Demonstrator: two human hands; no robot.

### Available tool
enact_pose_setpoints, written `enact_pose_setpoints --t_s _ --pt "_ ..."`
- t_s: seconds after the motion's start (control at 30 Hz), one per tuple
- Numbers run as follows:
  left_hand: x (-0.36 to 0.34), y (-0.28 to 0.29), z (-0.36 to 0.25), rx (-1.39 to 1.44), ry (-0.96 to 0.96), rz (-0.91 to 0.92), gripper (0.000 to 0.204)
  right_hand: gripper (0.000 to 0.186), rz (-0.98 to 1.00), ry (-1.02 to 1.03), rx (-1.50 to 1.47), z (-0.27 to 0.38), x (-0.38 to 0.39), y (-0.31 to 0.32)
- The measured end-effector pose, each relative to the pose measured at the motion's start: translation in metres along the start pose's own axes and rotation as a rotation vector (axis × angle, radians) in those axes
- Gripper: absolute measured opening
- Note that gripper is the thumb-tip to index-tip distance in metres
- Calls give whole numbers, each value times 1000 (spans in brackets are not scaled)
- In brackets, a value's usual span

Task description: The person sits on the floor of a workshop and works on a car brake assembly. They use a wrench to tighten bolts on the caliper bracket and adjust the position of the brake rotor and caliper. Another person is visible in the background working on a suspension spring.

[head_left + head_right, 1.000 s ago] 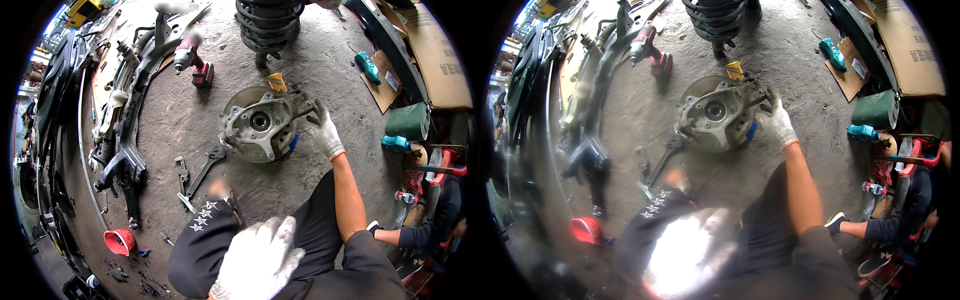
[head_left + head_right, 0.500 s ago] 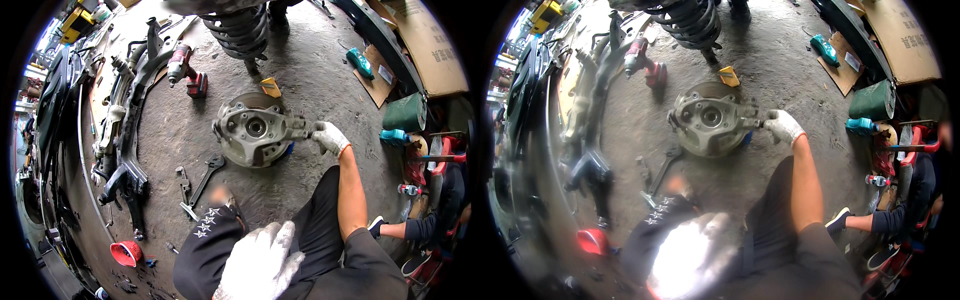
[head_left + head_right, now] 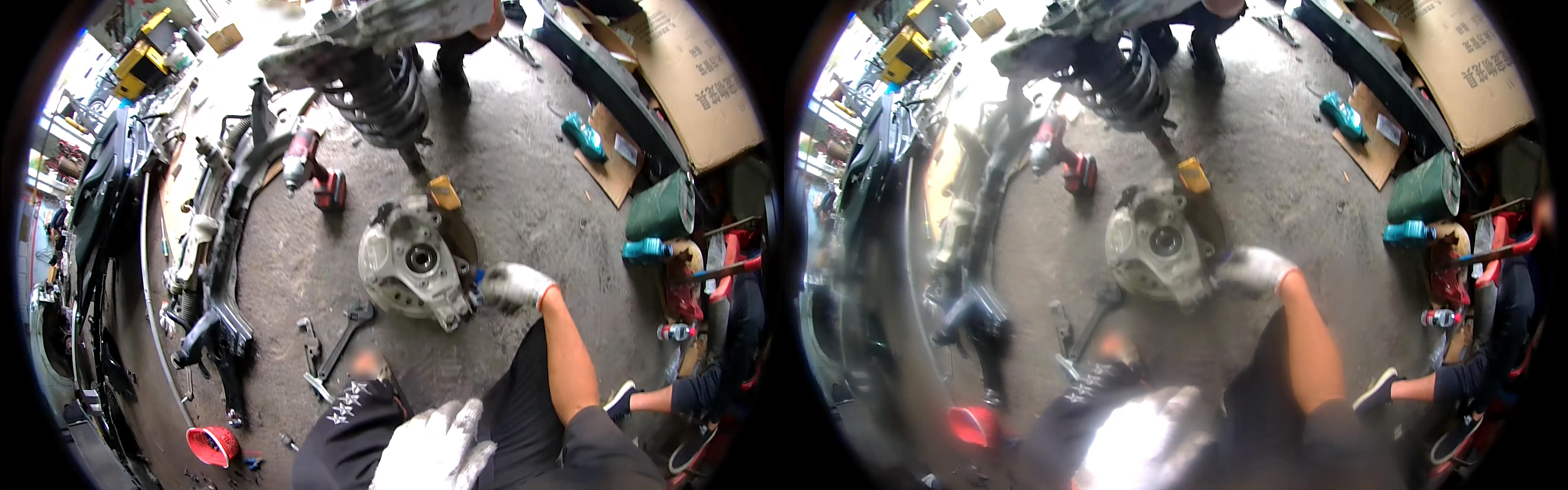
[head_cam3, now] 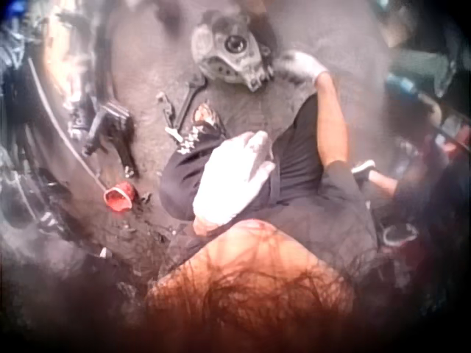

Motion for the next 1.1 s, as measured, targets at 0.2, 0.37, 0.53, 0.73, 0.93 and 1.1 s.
enact_pose_setpoints --t_s 0.2,0.37,0.53,0.73,0.93,1.1 --pt "-4 -11 14 -108 -20 125 44 38 148 -13 178 2 -6 -14" --pt "-6 -12 12 -94 16 44 43 39 170 -54 174 0 -13 -13" --pt "-7 -2 1 -4 26 -69 35 42 165 -80 225 4 -14 -9" --pt "-4 -29 22 -245 43 78 46 37 116 27 299 -7 -29 -11" --pt "-2 -30 19 -200 60 38 45 36 80 38 208 -18 -33 -12" --pt "-2 -35 20 -189 83 20 44 30 -31 113 63 -30 -41 2"
Point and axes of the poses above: each hand's wrist, its own x-axis away from the middle knuckle, its own y-axis out of the back of the hand, z = x × y, the point moved 2 cm from there along -x, towards the middle knuckle, and after that the axes turned 1 degree about x, right-handed, at the moved point
